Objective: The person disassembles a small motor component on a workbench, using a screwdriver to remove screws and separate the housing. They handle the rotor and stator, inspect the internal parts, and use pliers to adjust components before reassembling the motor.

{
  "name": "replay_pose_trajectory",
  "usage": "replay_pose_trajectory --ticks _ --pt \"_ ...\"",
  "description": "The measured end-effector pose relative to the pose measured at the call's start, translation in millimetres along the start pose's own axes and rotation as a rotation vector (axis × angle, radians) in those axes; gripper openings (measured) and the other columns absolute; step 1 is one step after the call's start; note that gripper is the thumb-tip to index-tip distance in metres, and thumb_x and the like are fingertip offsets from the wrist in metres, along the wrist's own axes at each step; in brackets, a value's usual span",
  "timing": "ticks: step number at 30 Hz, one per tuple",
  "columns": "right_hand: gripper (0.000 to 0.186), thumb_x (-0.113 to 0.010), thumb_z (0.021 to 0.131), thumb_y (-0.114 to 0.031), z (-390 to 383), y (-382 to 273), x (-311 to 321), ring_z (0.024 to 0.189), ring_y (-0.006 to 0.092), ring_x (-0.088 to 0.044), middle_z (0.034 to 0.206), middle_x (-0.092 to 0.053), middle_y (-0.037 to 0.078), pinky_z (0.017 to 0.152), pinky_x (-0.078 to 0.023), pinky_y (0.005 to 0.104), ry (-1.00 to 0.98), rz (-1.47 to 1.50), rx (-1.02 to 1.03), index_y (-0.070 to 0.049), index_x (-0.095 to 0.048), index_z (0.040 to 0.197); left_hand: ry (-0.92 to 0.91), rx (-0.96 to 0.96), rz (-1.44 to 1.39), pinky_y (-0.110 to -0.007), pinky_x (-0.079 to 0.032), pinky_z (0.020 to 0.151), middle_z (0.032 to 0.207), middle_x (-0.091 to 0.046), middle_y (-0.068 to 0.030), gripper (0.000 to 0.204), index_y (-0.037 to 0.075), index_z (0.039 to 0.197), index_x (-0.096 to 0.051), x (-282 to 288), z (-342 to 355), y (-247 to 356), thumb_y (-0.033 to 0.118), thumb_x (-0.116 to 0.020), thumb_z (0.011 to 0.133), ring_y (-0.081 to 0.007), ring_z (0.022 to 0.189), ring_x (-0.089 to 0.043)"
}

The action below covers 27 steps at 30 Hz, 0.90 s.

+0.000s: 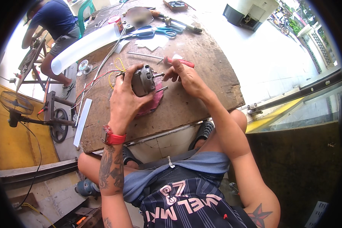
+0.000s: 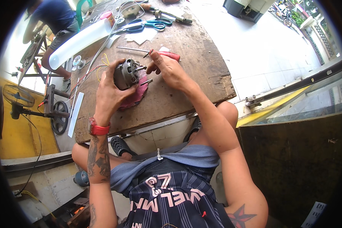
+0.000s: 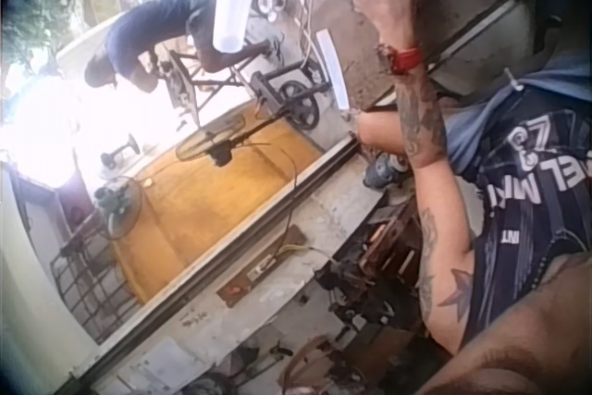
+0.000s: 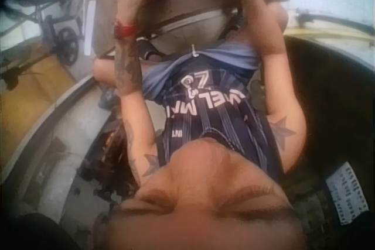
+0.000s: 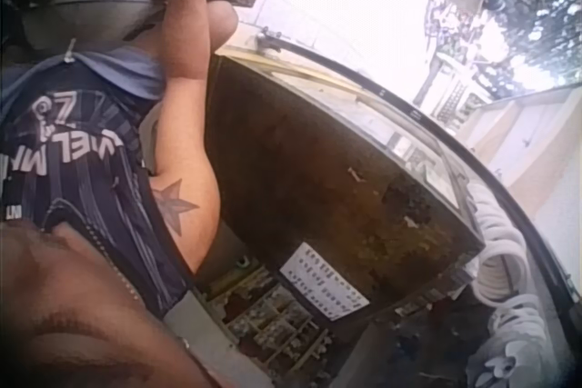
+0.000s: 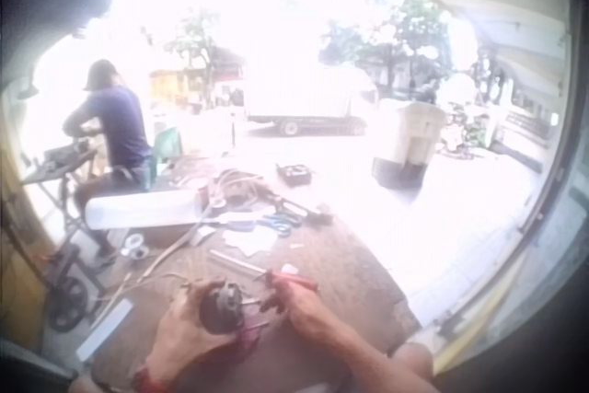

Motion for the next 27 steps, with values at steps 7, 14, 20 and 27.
replay_pose_trajectory --ticks 7,14,20,27 --pt "0.06 -0.046 0.112 -0.059 -2.0 -11.1 0.5 0.095 0.0168 -0.063 0.111 -0.068 0.009 0.087 -0.051 0.0329 0.001 -0.001 0.067 -0.007 -0.066 0.134 -0.007 0.0 0.009 -0.046 -0.056 0.102 0.131 -0.065 -0.0176 0.085 0.025 0.15 -0.054 -0.7 -0.6 0.1 0.025 -0.093 0.074 -0.0362 0.119 -0.068" --pt "0.035 -0.06 0.112 -0.035 1.5 -8.7 -13.2 0.092 0.0207 -0.062 0.102 -0.067 0.012 0.082 -0.051 0.0384 0.032 -0.227 0.262 -0.001 -0.064 0.117 -0.007 0.012 -0.004 -0.045 -0.056 0.103 0.132 -0.065 -0.0175 0.085 0.025 0.15 -0.054 -0.4 -0.4 0.1 0.025 -0.093 0.074 -0.0364 0.122 -0.067" --pt "0.036 -0.055 0.115 -0.036 5.1 -7.6 -14.0 0.086 0.0197 -0.06 0.094 -0.064 0.011 0.079 -0.051 0.0383 -0.038 -0.238 0.113 -0.001 -0.063 0.112 -0.013 0.003 0.001 -0.045 -0.056 0.103 0.133 -0.065 -0.0178 0.084 0.025 0.15 -0.054 0.0 -0.4 0.0 0.025 -0.092 0.075 -0.0367 0.122 -0.067" --pt "0.036 -0.054 0.114 -0.035 -1.5 -16.9 -13.9 0.097 0.039 -0.069 0.101 -0.07 0.023 0.084 -0.051 0.0456 0.046 -0.292 0.178 0.0 -0.063 0.116 -0.017 -0.004 0.005 -0.045 -0.056 0.103 0.133 -0.065 -0.0183 0.084 0.025 0.15 -0.054 -0.1 -0.4 -0.4 0.024 -0.091 0.075 -0.0372 0.122 -0.067"
Point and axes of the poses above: each hand's wrist, its own z-axis towards the middle knuckle, its own x-axis out of the back of the hand, y = z × x, the point moved 2 cm from there along z, towards the middle knuckle
